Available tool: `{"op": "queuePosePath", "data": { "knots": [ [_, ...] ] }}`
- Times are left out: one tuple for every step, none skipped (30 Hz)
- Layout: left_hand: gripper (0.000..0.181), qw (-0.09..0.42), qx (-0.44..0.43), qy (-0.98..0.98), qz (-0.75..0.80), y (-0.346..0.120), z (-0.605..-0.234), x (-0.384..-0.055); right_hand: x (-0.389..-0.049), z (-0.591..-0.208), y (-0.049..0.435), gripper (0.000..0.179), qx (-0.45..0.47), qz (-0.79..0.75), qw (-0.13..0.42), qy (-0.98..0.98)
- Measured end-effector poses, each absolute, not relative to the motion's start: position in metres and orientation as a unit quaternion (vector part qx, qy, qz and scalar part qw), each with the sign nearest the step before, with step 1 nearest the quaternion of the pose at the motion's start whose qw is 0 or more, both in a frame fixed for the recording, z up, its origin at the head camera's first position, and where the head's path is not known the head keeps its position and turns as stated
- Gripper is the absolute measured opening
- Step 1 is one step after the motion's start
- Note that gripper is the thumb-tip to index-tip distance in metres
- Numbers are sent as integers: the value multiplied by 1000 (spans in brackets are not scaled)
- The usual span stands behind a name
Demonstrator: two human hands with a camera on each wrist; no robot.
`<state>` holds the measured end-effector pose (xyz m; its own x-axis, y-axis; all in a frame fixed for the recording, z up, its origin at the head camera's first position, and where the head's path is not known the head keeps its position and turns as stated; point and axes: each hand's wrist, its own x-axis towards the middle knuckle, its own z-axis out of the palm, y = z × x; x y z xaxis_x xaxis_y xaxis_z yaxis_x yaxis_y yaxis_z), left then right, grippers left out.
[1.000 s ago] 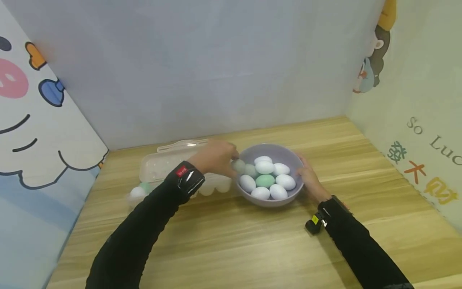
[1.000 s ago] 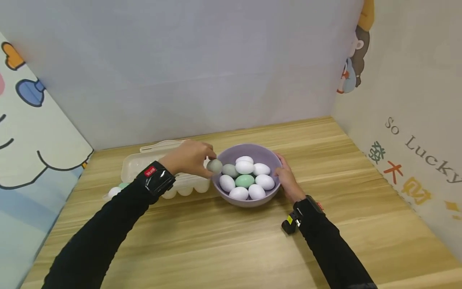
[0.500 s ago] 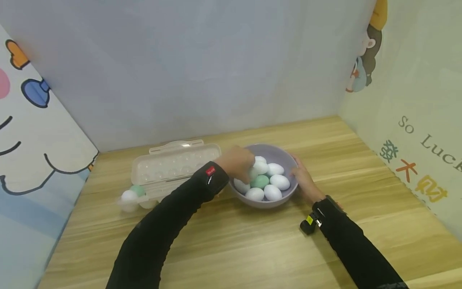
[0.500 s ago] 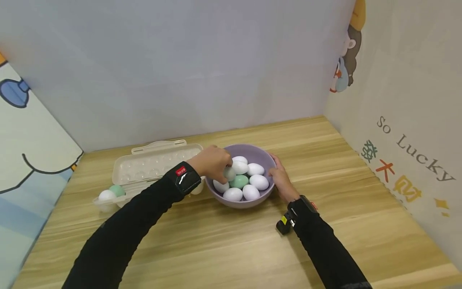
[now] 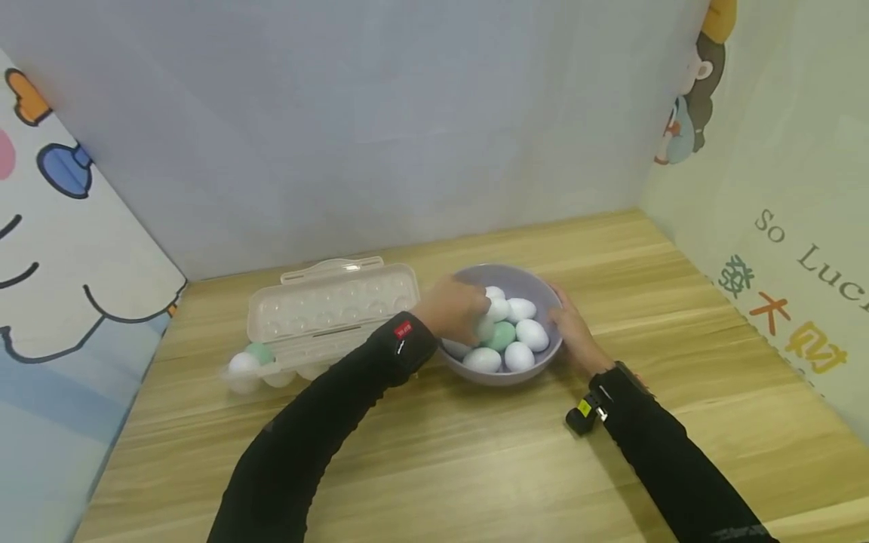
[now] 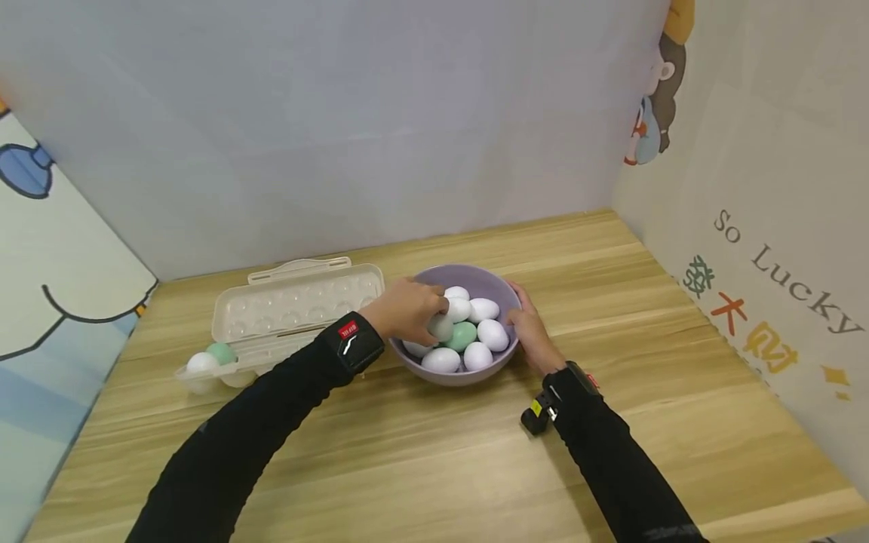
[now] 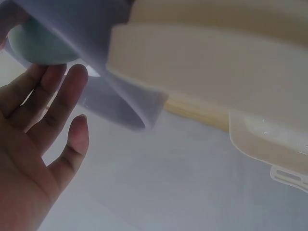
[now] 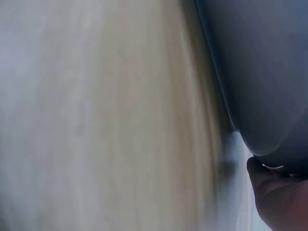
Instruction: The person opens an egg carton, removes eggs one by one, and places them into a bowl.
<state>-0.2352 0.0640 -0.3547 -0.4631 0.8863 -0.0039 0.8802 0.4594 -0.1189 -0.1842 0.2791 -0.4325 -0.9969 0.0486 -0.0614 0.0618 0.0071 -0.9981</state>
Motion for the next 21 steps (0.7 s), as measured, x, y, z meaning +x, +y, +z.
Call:
{"op": "queuePosePath", "data": {
  "knots": [
    [24, 27, -518, -854, 45, 63, -354, -234, -185, -432, 279, 71, 39, -704, 5, 709],
    [25, 23, -520, -853, 38, 61, -352, -233, -185, -432, 278, 71, 40, -707, 5, 707],
    [28, 19, -519, -854, 33, 59, -350, -233, -185, -432, 278, 71, 40, -707, 5, 706],
    [31, 14, -517, -856, 25, 56, -348, -232, -185, -433, 279, 71, 41, -707, 5, 706],
    [34, 7, -514, -857, 16, 53, -344, -231, -185, -433, 279, 72, 40, -708, 4, 705],
    [37, 3, -510, -860, 6, 49, -341, -231, -185, -434, 280, 72, 38, -708, 4, 705],
    [39, 1, -504, -864, -4, 43, -337, -231, -185, -434, 280, 72, 37, -706, 4, 707],
    [40, 1, -498, -867, -14, 37, -334, -231, -185, -435, 280, 72, 36, -706, 4, 708],
    [41, 0, -491, -871, -24, 29, -329, -231, -185, -435, 280, 72, 34, -705, 3, 709],
    [42, 0, -485, -874, -36, 21, -325, -232, -184, -434, 280, 72, 32, -706, 2, 708],
    [41, 6, -478, -877, -43, 11, -321, -233, -184, -434, 280, 72, 31, -705, 0, 708],
    [40, 13, -470, -882, -45, 1, -318, -234, -184, -434, 280, 71, 30, -705, 0, 709],
    [41, 20, -461, -886, -44, -11, -315, -235, -183, -433, 280, 71, 29, -706, -1, 707],
    [41, 25, -451, -891, -42, -23, -312, -235, -183, -433, 280, 72, 28, -708, -2, 706],
    [42, 29, -441, -896, -38, -35, -309, -236, -183, -433, 279, 72, 28, -709, -3, 705],
    [41, 33, -430, -902, -33, -49, -307, -236, -183, -433, 279, 72, 28, -710, -3, 704],
    [42, 35, -417, -908, -27, -62, -305, -237, -184, -433, 279, 73, 28, -709, -3, 704],
    [42, 32, -405, -913, -24, -76, -304, -237, -184, -433, 279, 73, 27, -710, -1, 703],
    [43, 27, -392, -919, -25, -90, -303, -237, -184, -433, 278, 74, 26, -711, 0, 702],
    [42, 21, -378, -925, -30, -104, -302, -236, -184, -433, 278, 74, 24, -712, 0, 702],
    [42, 15, -367, -929, -33, -118, -302, -236, -184, -433, 278, 74, 24, -715, 1, 699]
  ]
}}
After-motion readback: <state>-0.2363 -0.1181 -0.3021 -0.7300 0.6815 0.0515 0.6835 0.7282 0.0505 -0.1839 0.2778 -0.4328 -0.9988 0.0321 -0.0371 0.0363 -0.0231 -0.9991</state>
